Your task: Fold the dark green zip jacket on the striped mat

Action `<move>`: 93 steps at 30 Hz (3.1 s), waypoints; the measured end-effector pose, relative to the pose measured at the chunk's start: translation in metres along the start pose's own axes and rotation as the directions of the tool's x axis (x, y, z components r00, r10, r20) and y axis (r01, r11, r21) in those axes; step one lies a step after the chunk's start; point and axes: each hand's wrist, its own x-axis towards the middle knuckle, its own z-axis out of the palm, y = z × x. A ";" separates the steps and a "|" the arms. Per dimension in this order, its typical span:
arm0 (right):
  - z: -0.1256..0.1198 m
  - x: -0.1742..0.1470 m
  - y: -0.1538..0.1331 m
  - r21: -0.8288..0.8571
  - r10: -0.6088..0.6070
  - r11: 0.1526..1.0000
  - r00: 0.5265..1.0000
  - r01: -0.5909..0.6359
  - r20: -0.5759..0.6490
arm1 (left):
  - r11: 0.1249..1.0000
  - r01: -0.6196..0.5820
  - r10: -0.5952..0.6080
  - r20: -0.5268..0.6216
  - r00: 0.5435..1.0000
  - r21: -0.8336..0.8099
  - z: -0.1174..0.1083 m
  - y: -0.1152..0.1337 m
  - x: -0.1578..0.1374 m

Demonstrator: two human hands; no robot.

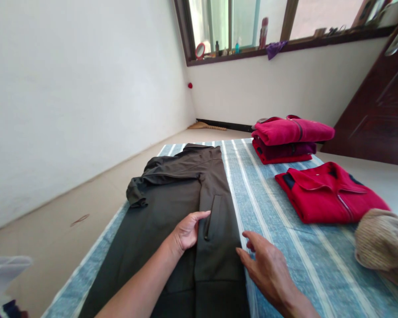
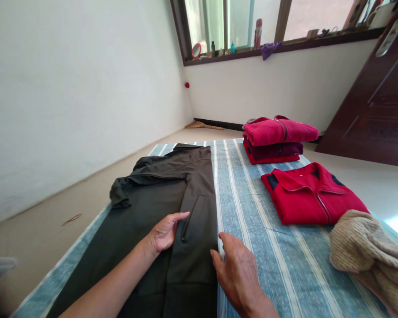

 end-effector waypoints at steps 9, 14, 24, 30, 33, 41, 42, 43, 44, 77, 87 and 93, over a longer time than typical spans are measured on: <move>0.012 0.032 -0.011 -0.063 -0.394 0.919 0.913 0.390 -0.103 | 0.996 -0.091 0.092 -0.029 0.995 0.021 -0.005 -0.045 -0.042; 0.031 0.051 -0.015 -0.108 -0.492 0.868 0.869 0.484 -0.059 | 0.996 -0.080 0.080 -0.008 0.997 0.035 0.003 -0.054 -0.041; 0.041 0.047 -0.014 -0.199 -0.419 0.887 0.908 0.416 0.027 | 0.977 -0.018 0.032 -0.062 0.998 0.215 0.000 -0.074 -0.070; 0.047 0.040 -0.022 -0.206 -0.369 0.900 0.923 0.384 0.108 | 0.954 -0.031 0.062 -0.096 0.993 0.299 0.009 -0.083 -0.085; 0.048 0.037 -0.024 -0.211 -0.341 0.910 0.934 0.355 0.103 | 0.927 -0.059 0.098 -0.087 0.991 0.370 0.009 -0.088 -0.089; 0.056 0.034 -0.028 -0.255 -0.337 0.903 0.938 0.347 0.080 | 0.811 -0.127 0.303 -0.224 0.926 0.572 -0.006 -0.114 -0.081; 0.057 0.033 -0.027 -0.260 -0.338 0.902 0.938 0.345 0.070 | 0.793 -0.137 0.332 -0.233 0.914 0.594 -0.007 -0.115 -0.082; 0.058 0.033 -0.027 -0.264 -0.341 0.901 0.938 0.344 0.058 | 0.772 -0.144 0.358 -0.236 0.903 0.619 -0.008 -0.115 -0.083; 0.059 0.032 -0.027 -0.267 -0.346 0.899 0.937 0.346 0.047 | 0.749 -0.146 0.377 -0.234 0.896 0.647 -0.009 -0.115 -0.085; 0.059 0.170 -0.052 -0.263 -0.522 0.812 0.850 0.521 0.072 | 0.732 -0.285 0.617 -0.426 0.662 0.618 -0.009 0.076 0.027; 0.077 0.196 -0.031 -0.247 -0.383 0.886 0.920 0.392 0.086 | 0.848 -0.301 0.500 -0.474 0.725 0.436 -0.015 0.115 0.079; 0.076 0.196 -0.033 -0.245 -0.371 0.892 0.925 0.379 0.080 | 0.735 -0.279 0.622 -0.449 0.642 0.618 -0.018 0.121 0.097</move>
